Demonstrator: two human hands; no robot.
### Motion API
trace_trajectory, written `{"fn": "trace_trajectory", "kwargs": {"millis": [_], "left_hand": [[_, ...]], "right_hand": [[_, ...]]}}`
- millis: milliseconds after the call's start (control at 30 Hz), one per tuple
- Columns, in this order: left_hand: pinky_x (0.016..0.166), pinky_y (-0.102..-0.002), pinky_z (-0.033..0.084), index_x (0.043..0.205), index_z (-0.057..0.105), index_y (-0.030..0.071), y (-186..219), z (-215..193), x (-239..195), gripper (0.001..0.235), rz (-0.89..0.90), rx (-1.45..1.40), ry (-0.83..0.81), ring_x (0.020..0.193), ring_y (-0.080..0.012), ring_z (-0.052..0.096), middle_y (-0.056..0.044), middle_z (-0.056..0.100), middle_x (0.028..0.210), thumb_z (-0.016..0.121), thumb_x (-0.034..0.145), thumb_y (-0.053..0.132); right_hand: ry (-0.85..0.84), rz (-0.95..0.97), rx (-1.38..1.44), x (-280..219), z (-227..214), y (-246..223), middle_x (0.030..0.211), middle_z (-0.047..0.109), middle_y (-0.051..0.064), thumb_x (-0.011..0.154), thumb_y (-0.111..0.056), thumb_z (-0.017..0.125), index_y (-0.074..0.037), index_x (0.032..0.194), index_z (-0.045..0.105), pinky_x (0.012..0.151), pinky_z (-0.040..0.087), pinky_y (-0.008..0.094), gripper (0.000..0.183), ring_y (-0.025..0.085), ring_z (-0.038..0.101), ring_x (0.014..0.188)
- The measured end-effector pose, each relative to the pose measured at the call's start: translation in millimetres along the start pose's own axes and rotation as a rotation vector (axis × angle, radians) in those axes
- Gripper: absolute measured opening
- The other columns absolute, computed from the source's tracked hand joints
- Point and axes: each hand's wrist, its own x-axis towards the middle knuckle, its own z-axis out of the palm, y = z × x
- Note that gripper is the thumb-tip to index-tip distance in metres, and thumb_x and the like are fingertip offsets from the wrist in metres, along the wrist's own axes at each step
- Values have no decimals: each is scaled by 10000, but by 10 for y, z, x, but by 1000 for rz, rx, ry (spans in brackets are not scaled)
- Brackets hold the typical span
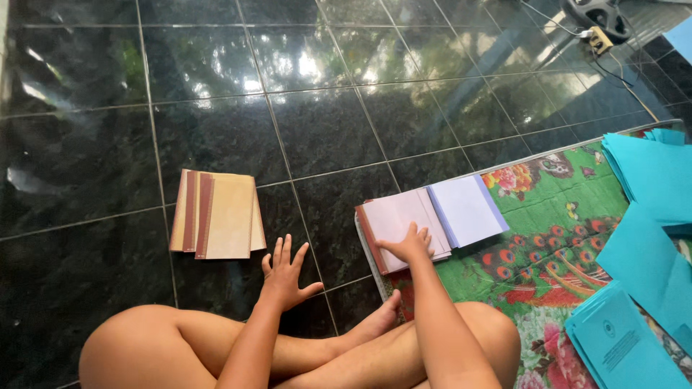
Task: The person sits on the floor and repeatedly folds the covers of small books. They pick up a book from a stack on the left, fold the front cover over the pages, press it flat, and place it into a larger open book on the right. This process is repeated for multiple books.
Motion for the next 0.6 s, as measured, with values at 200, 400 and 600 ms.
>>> {"fn": "trace_trajectory", "kwargs": {"millis": [200, 400, 600], "left_hand": [[1160, -535, 195, 1585, 297, 325, -43, 56, 59, 1046, -24, 28, 20, 1572, -287, 95, -117, 115, 1707, 638, 751, 856], [997, -499, 326, 1337, 619, 277, -85, 179, 196, 740, 18, -42, 336, 1428, -270, 360, -84, 437, 1524, 644, 785, 770], [1006, -646, 322, 1269, 679, 216, -288, 99, 233, 547, -377, 67, 738, 1427, -419, 401, -250, 481, 1460, 746, 779, 451]], "right_hand": [[18, 45, 64, 210, -112, 129, 1711, 82, 259, 626, -805, 834, -136, 1650, 178, 1242, 159, 630, 1388, 416, 92, 1589], [5, 87, 53, 531, 28, 151, 1701, 21, 302, 576, -795, 862, -94, 1669, 138, 1201, 86, 716, 1487, 491, 52, 1565], [402, -380, 49, 454, 645, -243, 1552, 274, 488, 850, -439, 750, 87, 1562, 380, 1108, 143, 801, 959, 631, 234, 1466]]}}
